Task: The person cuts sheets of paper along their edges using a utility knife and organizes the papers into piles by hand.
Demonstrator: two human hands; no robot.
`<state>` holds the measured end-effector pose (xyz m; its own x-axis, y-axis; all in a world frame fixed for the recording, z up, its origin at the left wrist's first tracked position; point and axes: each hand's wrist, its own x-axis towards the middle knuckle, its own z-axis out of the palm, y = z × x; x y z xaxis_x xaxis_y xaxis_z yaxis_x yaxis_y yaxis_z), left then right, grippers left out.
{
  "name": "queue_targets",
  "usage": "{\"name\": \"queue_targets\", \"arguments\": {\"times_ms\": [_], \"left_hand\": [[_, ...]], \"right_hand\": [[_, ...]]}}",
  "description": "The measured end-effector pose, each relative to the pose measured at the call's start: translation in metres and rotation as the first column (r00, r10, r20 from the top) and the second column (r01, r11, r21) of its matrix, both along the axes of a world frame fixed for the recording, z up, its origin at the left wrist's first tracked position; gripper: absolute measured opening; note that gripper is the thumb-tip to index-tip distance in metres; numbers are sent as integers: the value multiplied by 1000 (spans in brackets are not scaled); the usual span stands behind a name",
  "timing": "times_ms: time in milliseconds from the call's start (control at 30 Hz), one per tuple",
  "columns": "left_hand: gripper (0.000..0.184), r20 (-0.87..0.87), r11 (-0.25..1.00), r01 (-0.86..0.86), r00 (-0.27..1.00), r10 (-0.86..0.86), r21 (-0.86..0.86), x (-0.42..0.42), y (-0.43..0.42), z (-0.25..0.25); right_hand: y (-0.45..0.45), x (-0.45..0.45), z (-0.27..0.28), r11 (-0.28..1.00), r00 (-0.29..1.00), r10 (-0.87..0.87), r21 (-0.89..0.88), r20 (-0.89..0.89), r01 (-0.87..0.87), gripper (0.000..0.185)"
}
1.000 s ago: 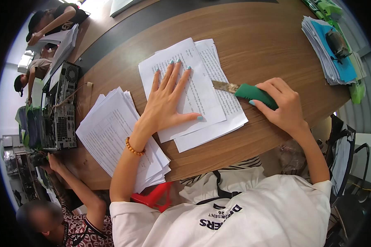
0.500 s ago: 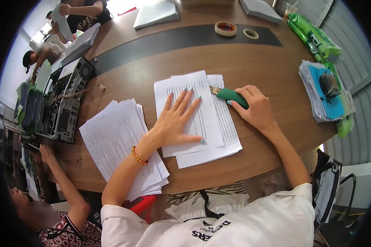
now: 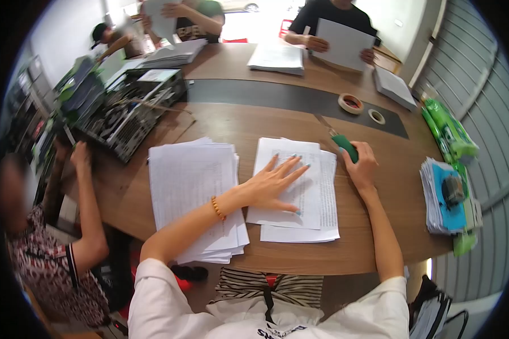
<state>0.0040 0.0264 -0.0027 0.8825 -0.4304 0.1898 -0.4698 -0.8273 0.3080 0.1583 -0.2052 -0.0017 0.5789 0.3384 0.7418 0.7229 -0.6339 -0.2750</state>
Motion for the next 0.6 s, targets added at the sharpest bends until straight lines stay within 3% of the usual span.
{"name": "queue_targets", "arguments": {"times_ms": [33, 100, 167, 233, 267, 300, 367, 400, 500, 567, 600], "left_hand": [[94, -10, 996, 31, 999, -32, -80, 2, 2, 7], [86, 108, 996, -16, 994, 25, -84, 3, 8, 27], [65, 263, 979, 22, 964, 33, -204, -1, 16, 59], [39, 253, 984, -135, 954, 161, -119, -29, 32, 99], [25, 336, 966, -201, 909, 246, -164, -49, 42, 110], [22, 387, 934, -327, 850, 357, -142, -70, 52, 118], [22, 346, 738, -674, 689, 637, -18, -117, 71, 125], [34, 242, 625, -777, 595, 767, -71, -139, 75, 123], [41, 280, 509, -858, 473, 836, -71, -193, 106, 70], [49, 163, 366, -859, 329, 930, -358, -218, 129, 26], [49, 159, 361, -864, 325, 932, -351, -222, 130, 22]], "right_hand": [[0, 0, 1, 999, 999, 42, 6, 10, -42, 25], [-1, 1, 0, 1000, 999, 27, 7, 22, -28, 26], [-3, 4, -3, 998, 996, 64, -23, 55, -63, 26], [-2, 1, -3, 995, 993, 93, -52, 69, -90, 26], [-2, -4, -1, 991, 992, 97, -95, 78, -89, 26], [-2, -7, 1, 987, 991, 100, -138, 89, -87, 26], [-3, -7, 0, 984, 990, 120, -139, 75, -109, 26], [-3, -7, 0, 982, 989, 126, -150, 74, -114, 26], [-2, -6, -1, 979, 985, 157, -141, 70, -146, 25], [-2, -6, -1, 976, 982, 176, -142, 73, -164, 25], [-2, -8, 1, 974, 982, 181, -150, 50, -171, 25]]}}
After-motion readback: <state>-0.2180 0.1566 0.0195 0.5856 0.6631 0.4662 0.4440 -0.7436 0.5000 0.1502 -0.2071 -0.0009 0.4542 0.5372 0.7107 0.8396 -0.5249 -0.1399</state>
